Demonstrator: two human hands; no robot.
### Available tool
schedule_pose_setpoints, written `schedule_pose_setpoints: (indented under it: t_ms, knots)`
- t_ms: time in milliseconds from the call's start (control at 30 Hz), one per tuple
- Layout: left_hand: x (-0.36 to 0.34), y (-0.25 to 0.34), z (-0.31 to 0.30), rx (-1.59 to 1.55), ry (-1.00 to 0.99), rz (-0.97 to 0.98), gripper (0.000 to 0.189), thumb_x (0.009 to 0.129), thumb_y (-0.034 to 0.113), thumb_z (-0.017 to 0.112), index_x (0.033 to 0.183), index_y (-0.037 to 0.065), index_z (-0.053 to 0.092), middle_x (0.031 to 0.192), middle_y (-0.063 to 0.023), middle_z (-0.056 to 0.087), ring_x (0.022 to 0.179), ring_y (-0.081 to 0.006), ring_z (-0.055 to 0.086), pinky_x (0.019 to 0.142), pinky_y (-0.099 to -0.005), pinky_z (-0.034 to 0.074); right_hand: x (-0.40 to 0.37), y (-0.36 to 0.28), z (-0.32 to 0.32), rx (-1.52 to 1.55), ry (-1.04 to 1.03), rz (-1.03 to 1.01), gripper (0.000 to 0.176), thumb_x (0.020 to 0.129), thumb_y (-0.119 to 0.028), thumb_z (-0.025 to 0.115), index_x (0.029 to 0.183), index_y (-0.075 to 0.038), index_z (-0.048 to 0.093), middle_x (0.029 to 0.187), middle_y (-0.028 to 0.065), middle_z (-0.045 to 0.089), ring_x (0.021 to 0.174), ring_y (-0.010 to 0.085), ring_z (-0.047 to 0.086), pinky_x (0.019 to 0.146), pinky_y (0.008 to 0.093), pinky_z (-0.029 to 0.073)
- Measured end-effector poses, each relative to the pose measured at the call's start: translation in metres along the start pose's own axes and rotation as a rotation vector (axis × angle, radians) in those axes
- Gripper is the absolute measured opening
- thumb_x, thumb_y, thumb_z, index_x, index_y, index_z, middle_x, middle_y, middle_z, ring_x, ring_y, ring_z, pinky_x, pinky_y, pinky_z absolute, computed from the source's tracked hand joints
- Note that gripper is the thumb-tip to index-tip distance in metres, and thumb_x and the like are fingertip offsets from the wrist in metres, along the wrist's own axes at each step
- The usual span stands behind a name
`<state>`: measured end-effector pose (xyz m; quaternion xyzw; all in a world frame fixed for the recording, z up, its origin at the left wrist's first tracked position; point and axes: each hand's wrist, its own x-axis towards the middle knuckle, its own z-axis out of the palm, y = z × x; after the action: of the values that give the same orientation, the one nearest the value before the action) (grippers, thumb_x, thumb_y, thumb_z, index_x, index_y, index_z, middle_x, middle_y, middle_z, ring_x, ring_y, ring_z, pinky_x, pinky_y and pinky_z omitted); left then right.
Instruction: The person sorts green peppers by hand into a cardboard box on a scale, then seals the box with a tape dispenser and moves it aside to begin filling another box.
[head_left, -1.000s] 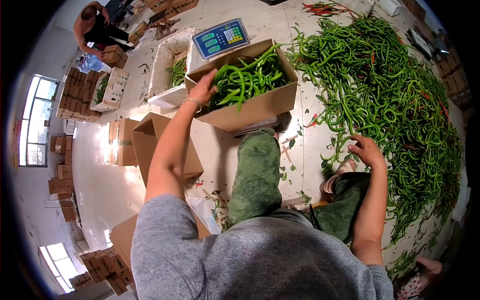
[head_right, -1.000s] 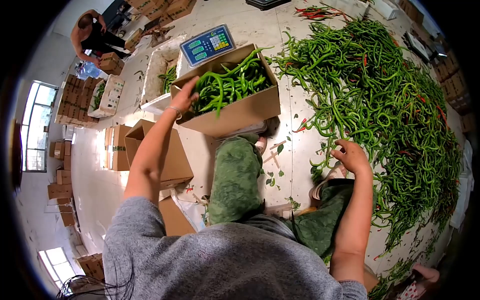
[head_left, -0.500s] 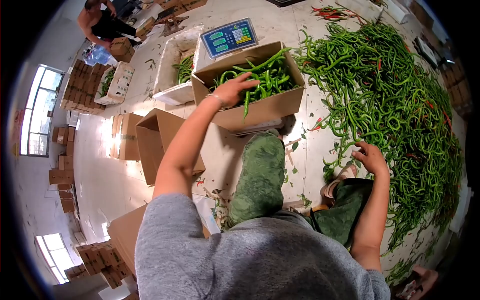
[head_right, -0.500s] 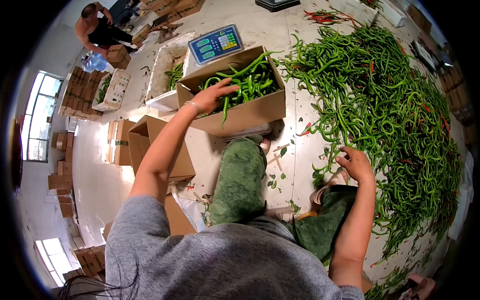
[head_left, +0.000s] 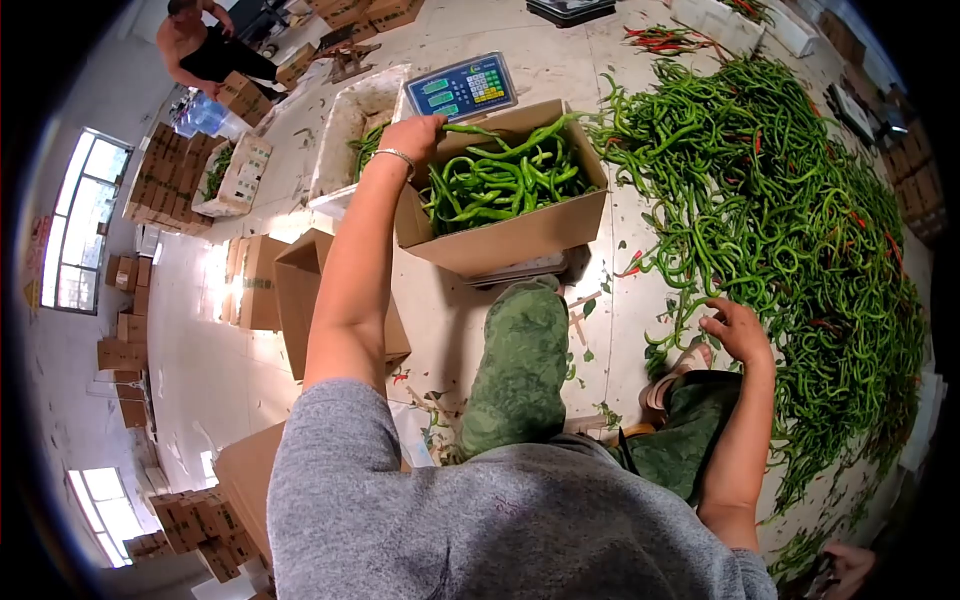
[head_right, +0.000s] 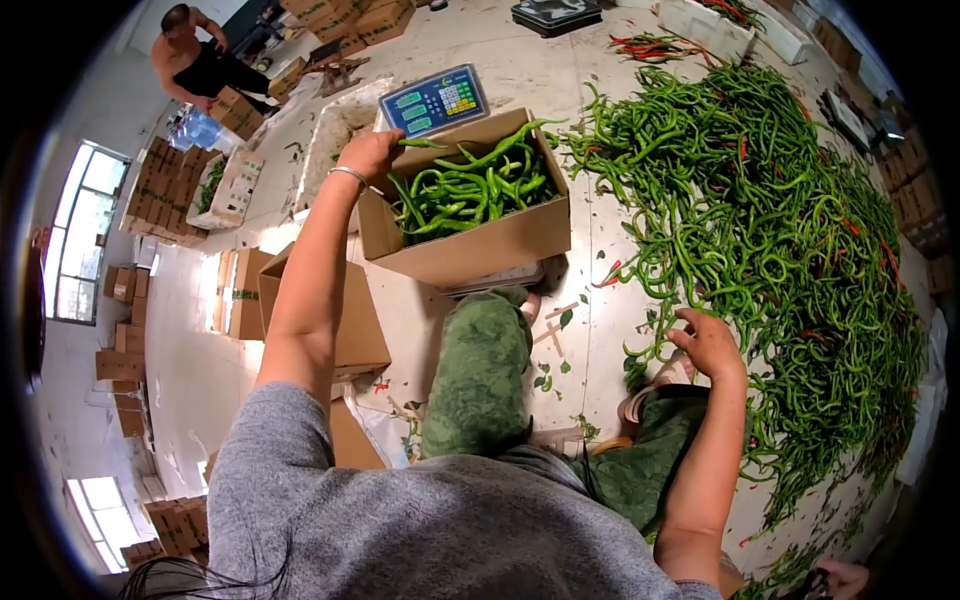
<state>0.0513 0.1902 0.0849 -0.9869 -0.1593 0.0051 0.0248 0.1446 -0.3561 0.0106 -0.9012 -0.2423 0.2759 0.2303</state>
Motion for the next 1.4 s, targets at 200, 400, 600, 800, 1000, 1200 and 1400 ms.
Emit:
schedule_pose_setpoints:
  t_ms: [200,400,600,800,1000,1200,1400]
  knots:
    - [0.003,0.045,-0.053,0.235,0.174,-0.035,0.013,0.084,0.015,0.048,0.095,0.015,0.055,0.075,-0.0153,0.061,0.072,-0.0352,0.06,0.059,-0.0455,0.046,-0.004,-0.004,-0.003,-0.016,0.003,0.008,0.041,0.077,-0.025,0.067,0.111,-0.003,0.058,0.094,0.0197,0.064,0.085,0.0316,0.062,0.075,0.0377,0.048]
    - [0.074,-0.011,0.078,0.078,-0.323,0.42,0.046,0.074,0.019,0.068,0.118,0.014,0.055,0.094,-0.0104,0.066,0.081,-0.0279,0.064,0.067,-0.0384,0.052,-0.005,-0.003,-0.005,0.041,-0.002,0.062,0.042,0.077,-0.025,0.067,0.112,-0.003,0.058,0.093,0.0194,0.064,0.083,0.0323,0.061,0.075,0.0378,0.047]
    - [0.078,0.074,0.075,-0.181,-0.016,-0.127,0.036,0.082,0.025,0.056,0.114,0.012,0.058,0.097,-0.015,0.065,0.093,-0.0326,0.06,0.081,-0.0387,0.047,-0.003,-0.001,-0.004,-0.023,-0.012,0.046,0.042,0.077,-0.028,0.066,0.113,-0.006,0.058,0.095,0.0182,0.064,0.086,0.0324,0.061,0.077,0.0393,0.047]
    - [0.072,0.109,0.146,-0.713,-0.221,-0.008,0.042,0.08,0.023,0.064,0.119,0.012,0.053,0.121,-0.0136,0.055,0.11,-0.0322,0.052,0.093,-0.0371,0.041,-0.001,0.003,-0.005,-0.023,0.001,0.037,0.041,0.078,-0.028,0.066,0.112,-0.008,0.059,0.096,0.0187,0.064,0.089,0.0336,0.06,0.079,0.0397,0.047]
    - [0.05,0.078,0.112,-0.796,0.312,0.071,0.009,0.079,0.01,0.062,0.088,0.008,0.064,0.084,-0.0119,0.065,0.076,-0.0255,0.062,0.072,-0.0333,0.049,0.004,-0.001,-0.002,-0.038,0.016,0.01,0.042,0.078,-0.029,0.066,0.112,-0.004,0.059,0.101,0.0188,0.063,0.091,0.034,0.06,0.081,0.0396,0.046]
    - [0.004,0.06,-0.047,-0.72,1.007,0.058,0.014,0.085,0.018,0.063,0.094,0.008,0.062,0.076,-0.0071,0.065,0.065,-0.0169,0.06,0.058,-0.0265,0.046,0.003,0.0,-0.003,0.026,-0.003,0.015,0.043,0.076,-0.028,0.067,0.111,-0.004,0.06,0.095,0.0191,0.064,0.086,0.0318,0.062,0.077,0.0382,0.048]
    - [-0.041,0.052,0.02,0.103,0.115,0.016,0.054,0.079,0.016,0.058,0.129,0.027,0.042,0.111,-0.009,0.057,0.093,-0.029,0.06,0.071,-0.04,0.049,0.009,0.009,0.005,-0.014,0.044,-0.053,0.042,0.076,-0.027,0.067,0.111,-0.004,0.059,0.094,0.0196,0.064,0.084,0.031,0.062,0.076,0.0375,0.048]
